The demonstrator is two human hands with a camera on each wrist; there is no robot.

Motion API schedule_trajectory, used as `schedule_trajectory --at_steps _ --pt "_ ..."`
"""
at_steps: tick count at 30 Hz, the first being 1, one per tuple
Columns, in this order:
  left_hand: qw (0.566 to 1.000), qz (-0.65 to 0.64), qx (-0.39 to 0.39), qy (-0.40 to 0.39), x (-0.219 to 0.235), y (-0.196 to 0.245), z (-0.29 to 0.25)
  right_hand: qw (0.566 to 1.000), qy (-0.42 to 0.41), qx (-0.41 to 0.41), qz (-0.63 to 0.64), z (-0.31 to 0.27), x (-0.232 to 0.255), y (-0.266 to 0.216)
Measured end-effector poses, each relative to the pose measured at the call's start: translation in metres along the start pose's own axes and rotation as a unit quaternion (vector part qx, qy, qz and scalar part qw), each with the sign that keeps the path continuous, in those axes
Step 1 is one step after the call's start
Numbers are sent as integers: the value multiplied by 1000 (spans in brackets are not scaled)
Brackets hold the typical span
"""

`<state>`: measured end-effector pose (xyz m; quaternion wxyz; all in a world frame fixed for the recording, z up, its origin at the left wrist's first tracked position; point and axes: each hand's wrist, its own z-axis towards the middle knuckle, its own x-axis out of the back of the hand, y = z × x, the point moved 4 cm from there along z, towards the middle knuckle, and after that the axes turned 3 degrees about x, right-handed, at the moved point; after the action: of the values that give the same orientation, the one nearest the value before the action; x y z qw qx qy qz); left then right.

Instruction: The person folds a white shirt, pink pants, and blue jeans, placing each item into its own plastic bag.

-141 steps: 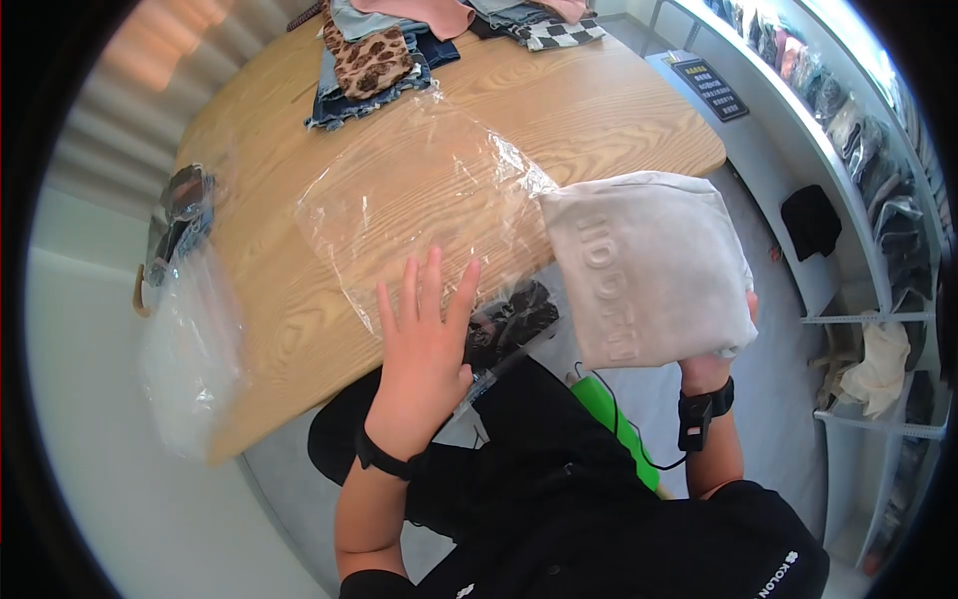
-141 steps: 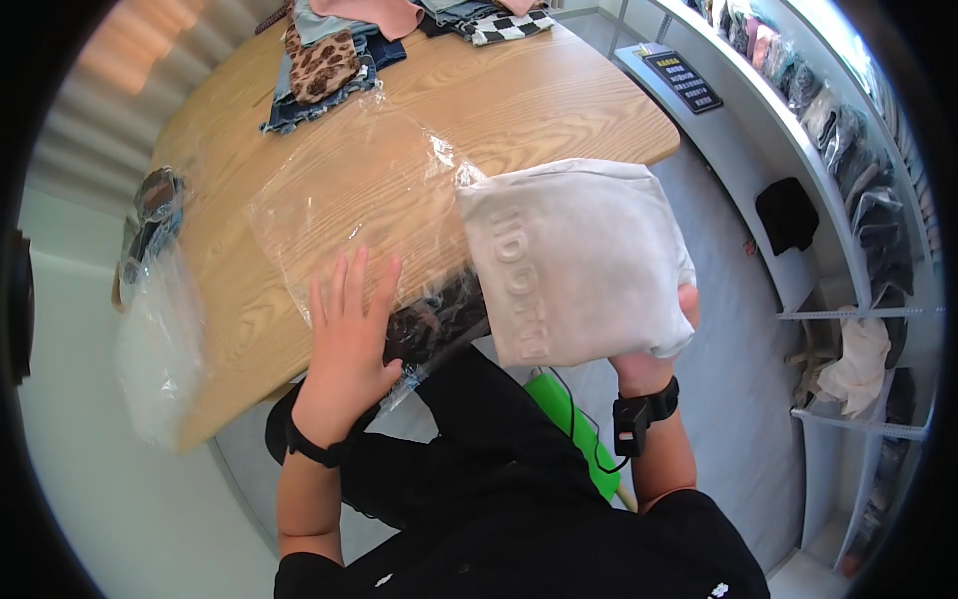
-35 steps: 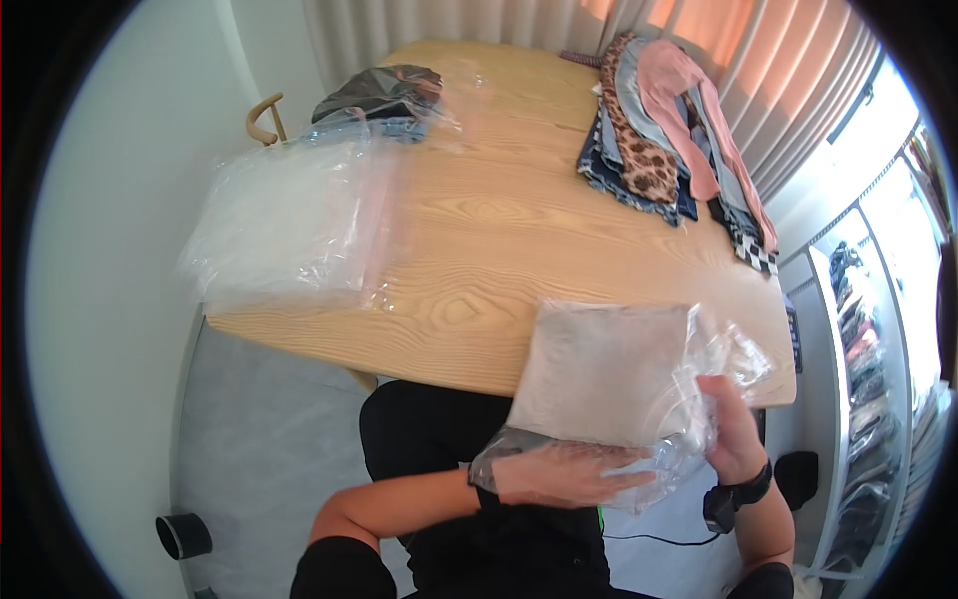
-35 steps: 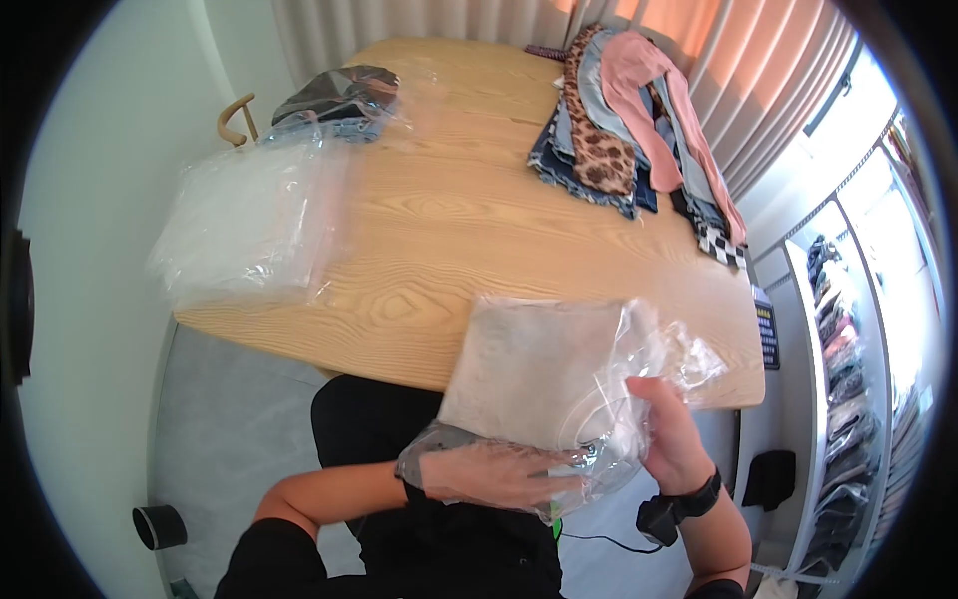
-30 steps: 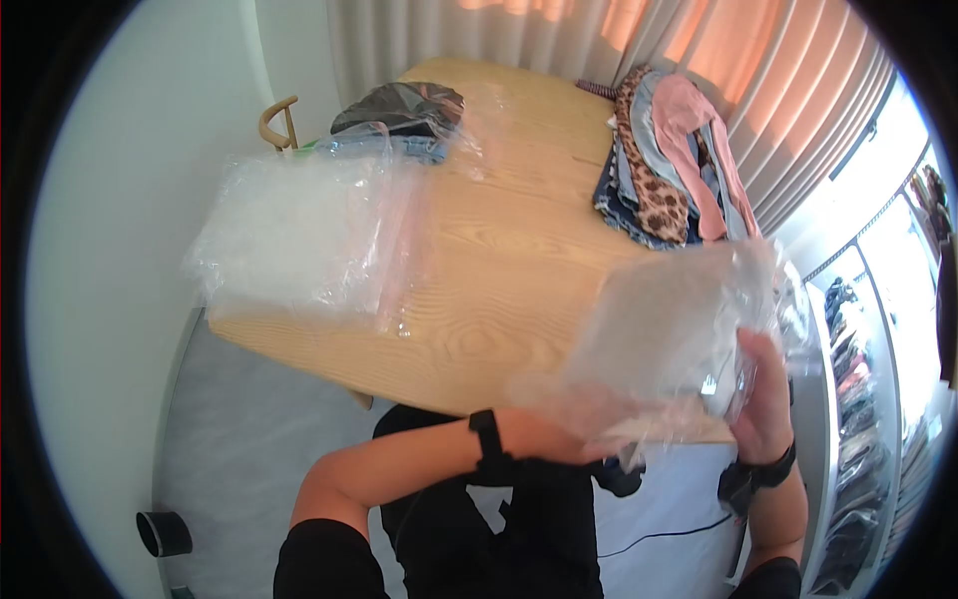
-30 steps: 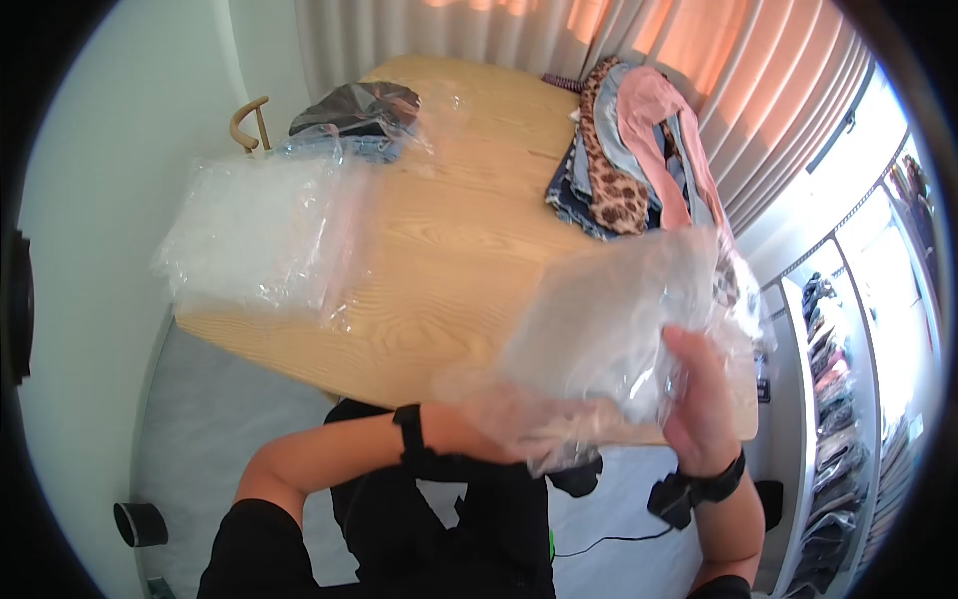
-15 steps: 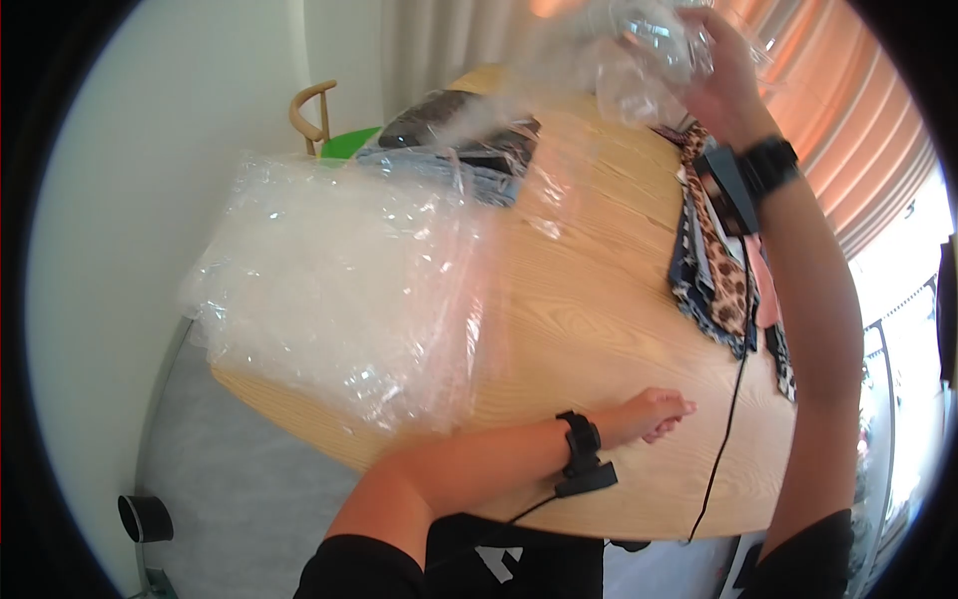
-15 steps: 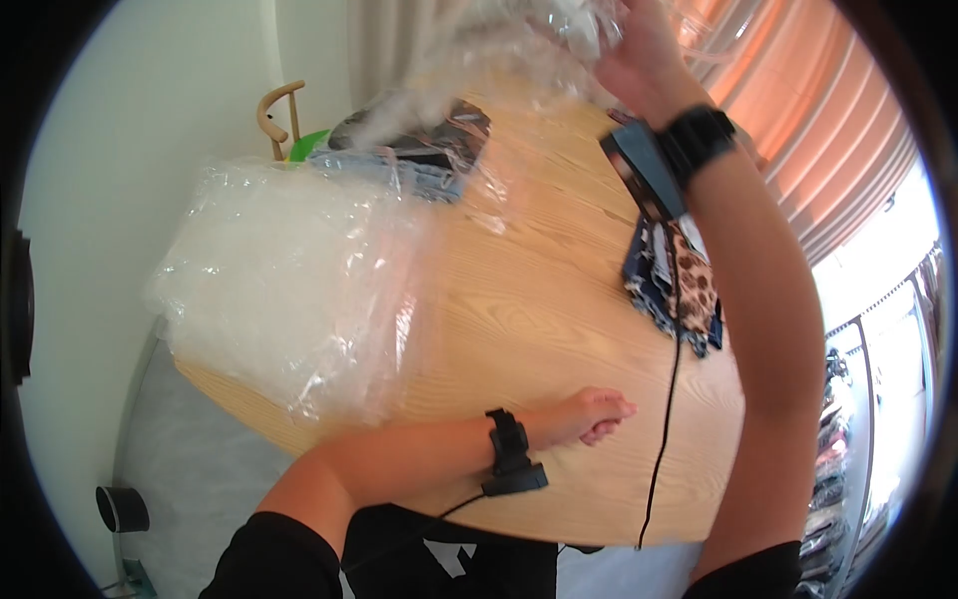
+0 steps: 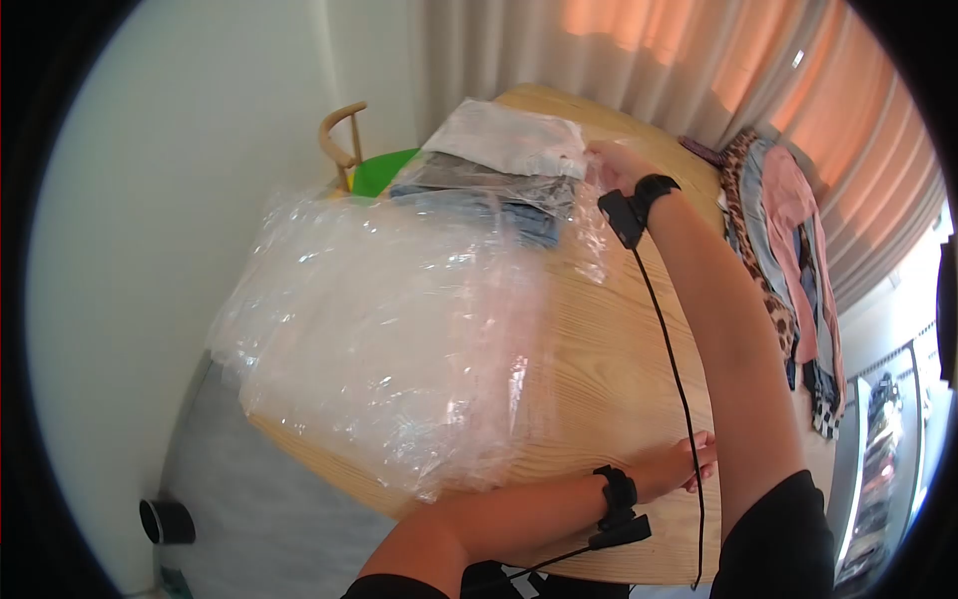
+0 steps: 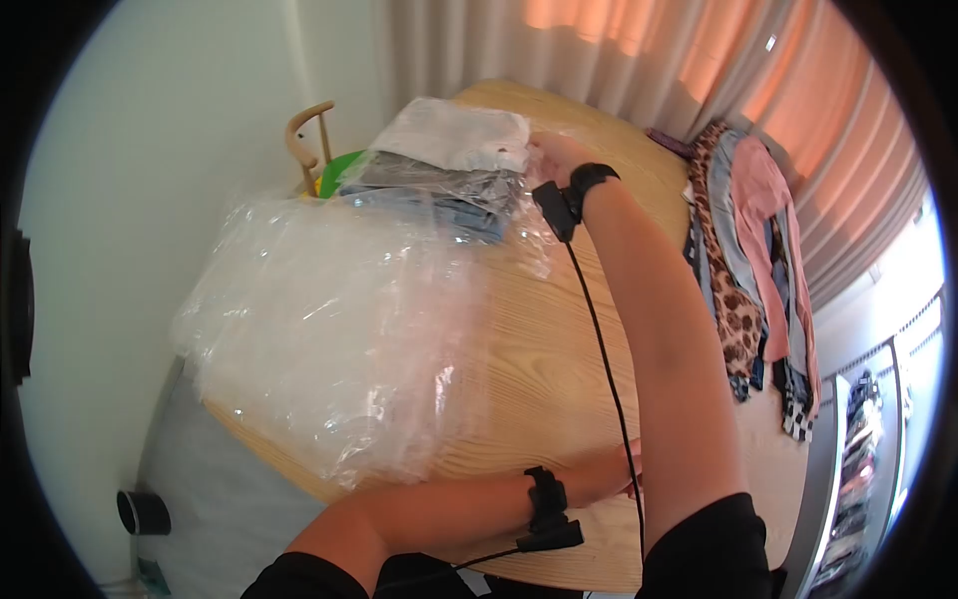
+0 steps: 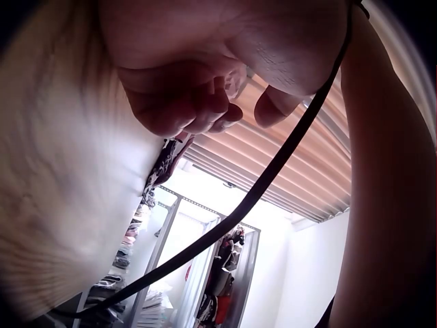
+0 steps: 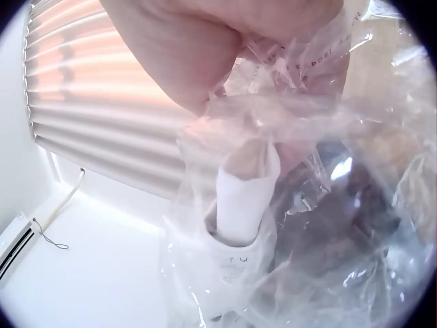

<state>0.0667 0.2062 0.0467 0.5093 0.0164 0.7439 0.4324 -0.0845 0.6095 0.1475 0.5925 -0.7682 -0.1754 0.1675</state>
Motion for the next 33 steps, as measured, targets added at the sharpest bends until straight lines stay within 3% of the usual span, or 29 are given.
schedule_trajectory --at_steps 3,5,8,10,11,12,13,14,15,16,17,19,21,22,25,26,27,29,33 --pt "999 14 -16 27 1 -7 2 995 -20 86 -44 -1 27 1" --pt "998 -54 14 -8 2 -7 6 996 85 16 -32 -81 6 -25" --pt "998 -48 45 -10 2 -2 3 971 220 32 -90 -87 93 -34" --pt "999 -44 22 14 9 -8 9 943 309 47 -114 -109 163 -32" --pt "999 -44 29 10 6 -6 7 920 323 66 -214 -105 220 -22" --pt "998 -43 32 26 2 -1 4 862 363 133 -328 -101 289 -6" --pt "998 -41 35 41 0 4 2 767 373 73 -517 -137 310 1" --pt "998 -38 39 38 -3 5 1 629 377 9 -679 -175 331 7" --pt "998 -40 37 40 -4 7 0 657 408 -20 -633 -232 326 17" --pt "998 -42 35 43 -4 7 0 634 446 -61 -629 -266 340 36" --pt "998 -40 37 41 -3 6 1 623 429 -118 -643 -282 383 67" --pt "998 -36 33 37 0 4 2 673 415 -53 -610 -312 443 124" --pt "998 -29 36 40 0 4 2 686 353 -133 -623 -329 458 143" --pt "998 -26 36 44 0 4 1 673 350 -59 -649 -342 434 134" --pt "998 -7 37 54 0 5 0 639 384 -51 -664 -357 421 133" --pt "998 -1 39 51 -1 5 0 631 420 13 -652 -365 407 127" --pt "997 9 38 59 -1 6 -1 630 427 15 -649 -370 394 124" --pt "997 25 35 62 -1 6 -2 631 462 62 -620 -387 367 108" --pt "997 49 8 64 3 6 -3 689 366 188 -596 -445 290 83"
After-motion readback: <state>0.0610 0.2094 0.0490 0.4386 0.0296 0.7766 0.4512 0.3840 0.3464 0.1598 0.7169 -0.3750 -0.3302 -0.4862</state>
